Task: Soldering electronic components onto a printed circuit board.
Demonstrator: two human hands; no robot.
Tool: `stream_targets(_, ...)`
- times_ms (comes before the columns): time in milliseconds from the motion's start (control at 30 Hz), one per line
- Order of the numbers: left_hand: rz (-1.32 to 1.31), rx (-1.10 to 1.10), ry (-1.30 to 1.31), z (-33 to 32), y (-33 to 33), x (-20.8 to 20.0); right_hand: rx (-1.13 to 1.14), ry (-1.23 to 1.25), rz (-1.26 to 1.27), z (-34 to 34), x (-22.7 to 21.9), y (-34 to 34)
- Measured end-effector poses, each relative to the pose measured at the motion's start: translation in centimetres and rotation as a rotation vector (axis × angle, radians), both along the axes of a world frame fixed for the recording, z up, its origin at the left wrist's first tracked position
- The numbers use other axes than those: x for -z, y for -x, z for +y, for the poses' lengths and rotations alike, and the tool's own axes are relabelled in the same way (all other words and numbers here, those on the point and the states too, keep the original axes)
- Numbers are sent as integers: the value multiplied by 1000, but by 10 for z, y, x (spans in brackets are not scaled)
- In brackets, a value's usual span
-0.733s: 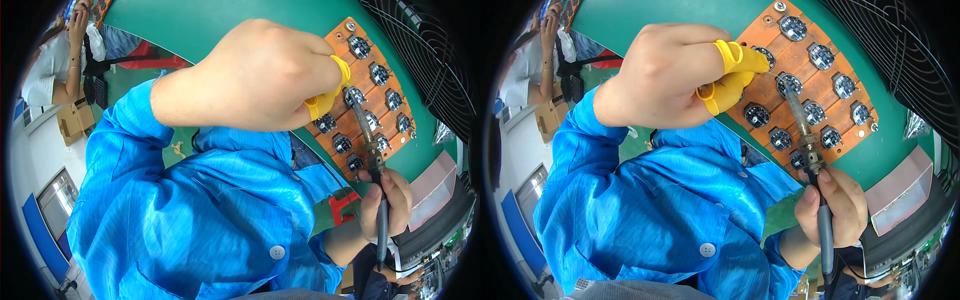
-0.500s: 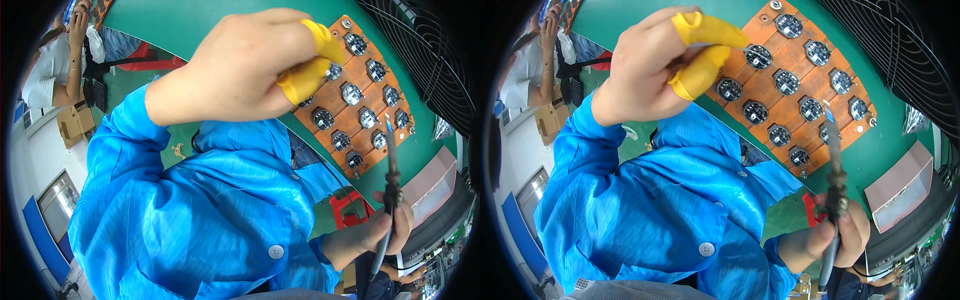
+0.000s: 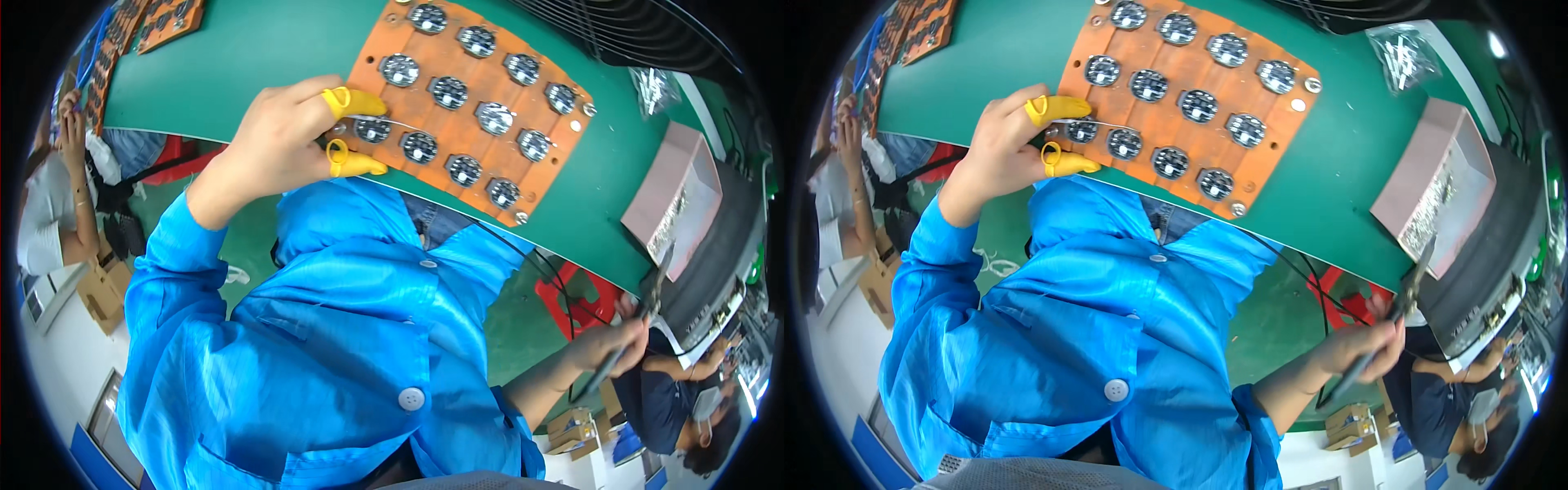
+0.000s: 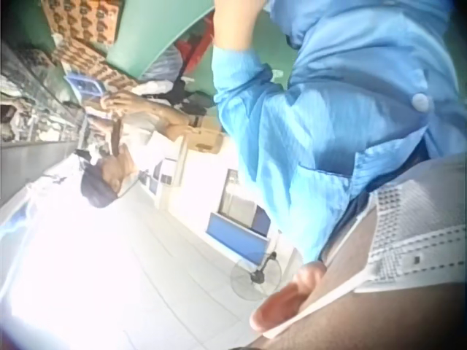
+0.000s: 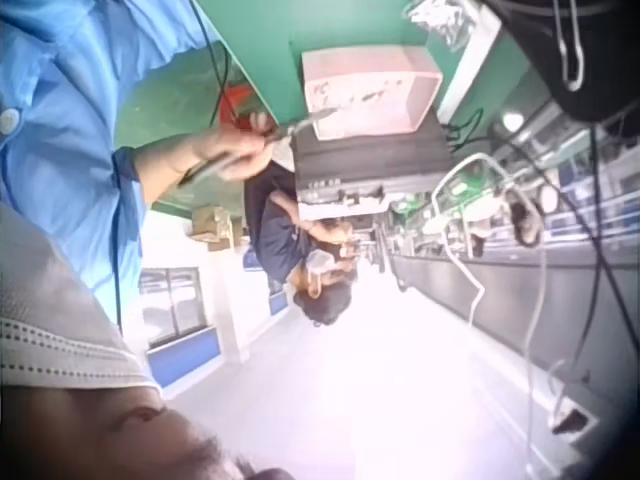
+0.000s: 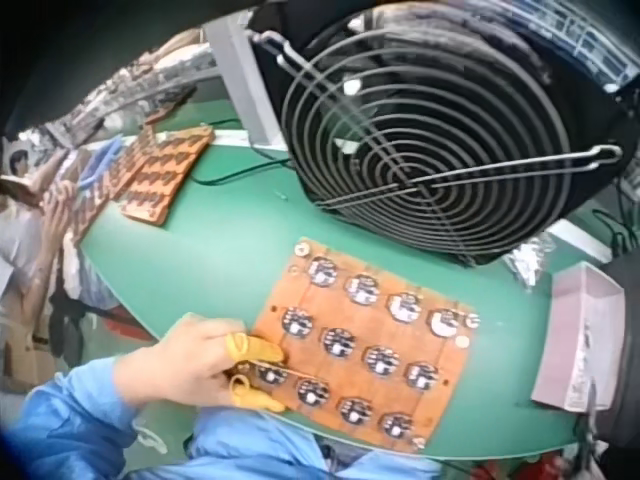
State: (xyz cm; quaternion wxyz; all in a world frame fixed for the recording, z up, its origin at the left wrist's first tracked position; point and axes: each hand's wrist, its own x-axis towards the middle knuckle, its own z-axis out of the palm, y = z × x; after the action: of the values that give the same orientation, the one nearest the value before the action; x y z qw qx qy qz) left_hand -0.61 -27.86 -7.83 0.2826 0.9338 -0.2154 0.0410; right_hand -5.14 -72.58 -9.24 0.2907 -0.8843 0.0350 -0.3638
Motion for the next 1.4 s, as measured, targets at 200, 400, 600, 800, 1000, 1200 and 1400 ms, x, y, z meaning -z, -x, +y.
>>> stream_targets(200, 38, -46, 0, 10, 0, -5, -17, -510, -146, 4, -16, -2)
stream_targets(400, 106, -134, 146, 16, 11, -14, -531, -1677, 95, 1, -29, -12)
stream_targets(600, -21, -143, 561, -5, 10, -14, -587, -1957, 213, 28, -20, -30)
stream_targets(800, -57, -24, 406, -17, -5, -33, -752, -1529, 257, 62, -28, -36)
stream_targets(1000, -85, -149, 329, -20, -10, -35, -894, -824, 226, 86, -28, -37)
stream_targets(1200, -181, -54, 240, -26, -15, -30, -1002, -53, 223, 105, -41, -55)
stream_targets(1400, -219, 5, 376, -35, -20, -28, -960, -202, 96, 85, -37, -51)
